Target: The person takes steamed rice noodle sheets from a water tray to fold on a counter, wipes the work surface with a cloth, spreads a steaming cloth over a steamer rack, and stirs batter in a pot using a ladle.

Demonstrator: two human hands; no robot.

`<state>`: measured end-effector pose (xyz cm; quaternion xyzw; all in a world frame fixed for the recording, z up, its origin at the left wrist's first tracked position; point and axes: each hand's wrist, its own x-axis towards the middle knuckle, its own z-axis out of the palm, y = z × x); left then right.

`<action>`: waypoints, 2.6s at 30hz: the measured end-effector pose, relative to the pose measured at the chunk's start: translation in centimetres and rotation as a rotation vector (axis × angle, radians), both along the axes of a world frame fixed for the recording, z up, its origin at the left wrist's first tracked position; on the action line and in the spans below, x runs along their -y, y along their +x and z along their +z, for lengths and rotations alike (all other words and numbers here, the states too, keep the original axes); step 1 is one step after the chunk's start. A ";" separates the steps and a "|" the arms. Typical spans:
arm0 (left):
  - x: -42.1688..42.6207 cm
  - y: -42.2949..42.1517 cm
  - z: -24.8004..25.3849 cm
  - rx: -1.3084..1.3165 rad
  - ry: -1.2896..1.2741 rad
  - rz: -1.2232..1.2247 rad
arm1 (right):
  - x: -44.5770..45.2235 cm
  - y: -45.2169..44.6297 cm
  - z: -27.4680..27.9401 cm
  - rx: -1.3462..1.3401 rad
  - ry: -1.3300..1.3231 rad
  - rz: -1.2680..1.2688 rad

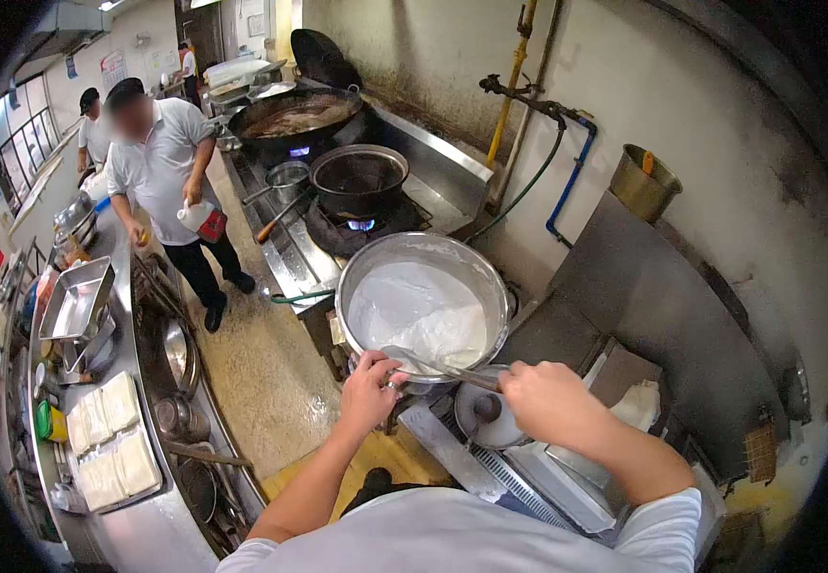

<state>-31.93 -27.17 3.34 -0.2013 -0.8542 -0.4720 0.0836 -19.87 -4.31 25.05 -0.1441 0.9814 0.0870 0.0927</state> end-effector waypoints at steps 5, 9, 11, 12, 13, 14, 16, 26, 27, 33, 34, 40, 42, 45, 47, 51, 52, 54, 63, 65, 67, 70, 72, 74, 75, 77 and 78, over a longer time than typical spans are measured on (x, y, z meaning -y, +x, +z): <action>-0.1 0.0 0.2 -0.036 0.045 -0.006 | 1.5 -1.8 -6.5 -0.118 -0.007 0.023; -0.1 -0.3 -0.4 -0.090 0.030 -0.005 | 1.2 -3.5 -12.0 -0.247 0.085 -0.046; -0.1 -0.3 -0.5 -0.094 0.027 0.001 | 0.2 -4.3 -14.4 -0.297 0.146 -0.143; -0.1 -0.5 -0.7 -0.094 0.042 -0.008 | -0.6 -4.6 -14.6 -0.290 0.143 -0.172; -0.1 -0.4 -0.8 -0.092 0.043 -0.011 | -1.4 -4.7 -14.3 -0.250 0.157 -0.178; 0.0 -0.4 -0.7 -0.091 0.045 -0.015 | -2.1 -4.9 -13.7 -0.213 0.171 -0.185; -0.1 -0.4 -0.5 -0.071 0.052 -0.016 | -3.2 -5.5 -12.0 -0.123 0.177 -0.235; 0.1 0.1 0.9 -0.010 -0.004 -0.009 | -2.1 -9.8 -1.1 0.483 0.092 -0.301; 0.1 0.0 0.8 -0.008 0.005 -0.014 | -1.9 -10.1 -0.9 0.517 0.112 -0.256; 0.1 -0.2 -0.2 -0.036 0.011 -0.026 | 1.2 -7.4 -2.0 0.446 -0.055 -0.213; 0.1 -0.3 -0.1 -0.038 0.012 -0.028 | 1.7 -6.5 -3.5 0.353 -0.045 -0.159; 0.1 -0.1 0.7 -0.018 0.022 -0.029 | 1.7 -5.0 -13.5 -0.130 0.098 -0.213; 0.1 -0.1 0.4 -0.034 0.016 -0.030 | 0.1 -5.2 -13.4 -0.146 0.165 -0.242; 0.0 -0.1 0.3 -0.017 0.009 -0.023 | -3.4 -6.4 -11.0 0.073 0.091 -0.222; 0.0 -0.1 0.1 -0.013 0.012 -0.019 | -3.2 -7.7 -6.2 0.285 -0.006 -0.294; 0.1 -0.2 -0.4 -0.008 0.006 -0.010 | -3.2 -11.6 -2.0 0.643 0.063 -0.455; 0.0 -0.1 -0.4 0.000 0.000 -0.006 | -4.1 -12.0 -2.4 0.667 -0.021 -0.468; 0.0 -0.1 -0.3 0.008 -0.004 -0.003 | -4.5 -11.6 -3.0 0.688 -0.331 -0.590; 0.1 -0.3 -0.6 -0.087 -0.029 0.006 | -2.3 -5.9 -9.5 0.499 -1.074 -0.795; -0.1 -0.5 -0.9 -0.131 -0.029 0.006 | -2.5 -4.8 -11.3 0.454 -1.248 -0.842; 0.0 -0.4 -0.6 -0.104 -0.027 0.000 | -2.1 -3.4 -11.1 0.410 -1.312 -0.890; 0.1 -0.5 -0.4 -0.107 -0.045 -0.017 | -2.0 -1.1 -12.5 0.356 -1.412 -0.924; 0.2 -0.5 0.0 -0.077 -0.039 -0.026 | -1.3 0.3 -12.7 0.284 -1.419 -0.921; 0.1 -0.6 -0.2 -0.071 -0.033 -0.035 | -0.8 1.8 -12.9 0.240 -1.433 -0.917; 0.1 -0.7 -0.5 -0.078 -0.031 -0.039 | -0.7 2.5 -13.5 0.178 -1.399 -0.876; 0.2 -0.8 -0.5 -0.050 -0.020 -0.044 | -0.4 3.9 -14.8 0.060 -1.329 -0.797; 0.2 -0.7 -0.2 -0.014 -0.012 -0.046 | 0.0 4.5 -14.7 0.029 -1.245 -0.812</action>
